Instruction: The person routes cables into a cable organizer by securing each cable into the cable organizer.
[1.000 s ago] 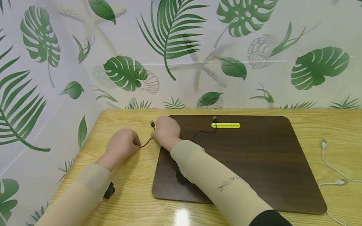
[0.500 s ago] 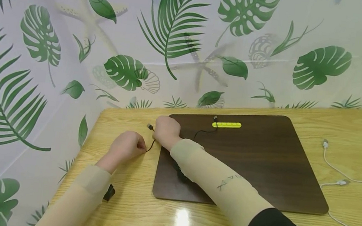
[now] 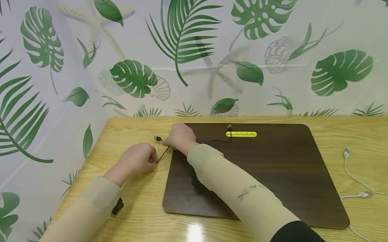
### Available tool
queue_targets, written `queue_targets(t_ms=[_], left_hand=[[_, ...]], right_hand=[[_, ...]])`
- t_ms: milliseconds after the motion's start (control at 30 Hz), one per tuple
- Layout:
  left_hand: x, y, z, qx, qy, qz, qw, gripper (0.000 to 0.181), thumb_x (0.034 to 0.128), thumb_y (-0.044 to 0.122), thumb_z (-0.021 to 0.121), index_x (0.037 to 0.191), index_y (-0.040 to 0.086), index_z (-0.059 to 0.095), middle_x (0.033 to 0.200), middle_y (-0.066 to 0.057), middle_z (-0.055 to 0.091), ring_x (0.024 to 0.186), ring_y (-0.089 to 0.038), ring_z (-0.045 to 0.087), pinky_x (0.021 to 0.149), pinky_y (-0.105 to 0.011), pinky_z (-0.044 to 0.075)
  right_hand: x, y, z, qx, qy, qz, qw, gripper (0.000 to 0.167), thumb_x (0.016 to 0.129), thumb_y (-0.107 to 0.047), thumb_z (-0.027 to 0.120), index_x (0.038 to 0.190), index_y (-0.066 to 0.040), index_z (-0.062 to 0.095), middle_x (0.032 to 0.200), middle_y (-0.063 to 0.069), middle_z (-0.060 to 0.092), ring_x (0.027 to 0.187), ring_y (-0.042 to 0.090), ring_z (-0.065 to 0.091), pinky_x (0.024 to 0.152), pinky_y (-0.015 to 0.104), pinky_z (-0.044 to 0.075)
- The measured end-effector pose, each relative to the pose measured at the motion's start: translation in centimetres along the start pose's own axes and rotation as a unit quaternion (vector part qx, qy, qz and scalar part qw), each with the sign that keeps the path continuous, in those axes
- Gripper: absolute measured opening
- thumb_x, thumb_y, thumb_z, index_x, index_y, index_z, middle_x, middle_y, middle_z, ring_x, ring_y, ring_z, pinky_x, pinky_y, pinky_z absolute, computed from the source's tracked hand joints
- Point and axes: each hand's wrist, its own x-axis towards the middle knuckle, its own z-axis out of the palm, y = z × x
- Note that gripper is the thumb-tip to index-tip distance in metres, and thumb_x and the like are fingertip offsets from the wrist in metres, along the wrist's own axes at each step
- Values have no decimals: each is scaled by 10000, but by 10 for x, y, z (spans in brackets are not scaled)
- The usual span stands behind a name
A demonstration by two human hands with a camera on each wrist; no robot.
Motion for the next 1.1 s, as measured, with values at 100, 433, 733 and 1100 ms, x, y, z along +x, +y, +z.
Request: queue_targets(t_ms=[100,433,733,1100], left_hand=[[2,1,0,19,-20,57,10000,353,847,15,694,619,171,475,586,70,358,590,-105,308,590,-252,282],[5,-1,-2,86,-43,393,9992,149,851,31,716,769,122,633,709,26,539,683,-124,484,669,-255,403],[3,-3,-5,-275,-103,333,9990,63,903,49,680,860,94,687,743,6,610,695,-133,525,697,-280,453],[6,-7,-10,-1074,-178,53,9940,62,885,28,664,922,71,687,726,2,648,666,-115,539,684,-273,462]], right_hand=[[-1,3,-4,298,-69,-13,9995,390,960,-302,768,633,-145,624,581,-3,671,514,102,604,509,233,450],[7,13,-8,1326,-424,47,9903,372,960,-133,721,595,-94,665,536,-19,642,474,75,636,586,232,607],[1,19,-14,2752,-542,369,9591,204,954,-22,705,760,21,750,598,30,675,482,77,647,610,242,634],[-7,26,-30,3702,-878,441,9237,196,990,29,694,1111,171,752,571,44,673,492,82,668,659,246,647]])
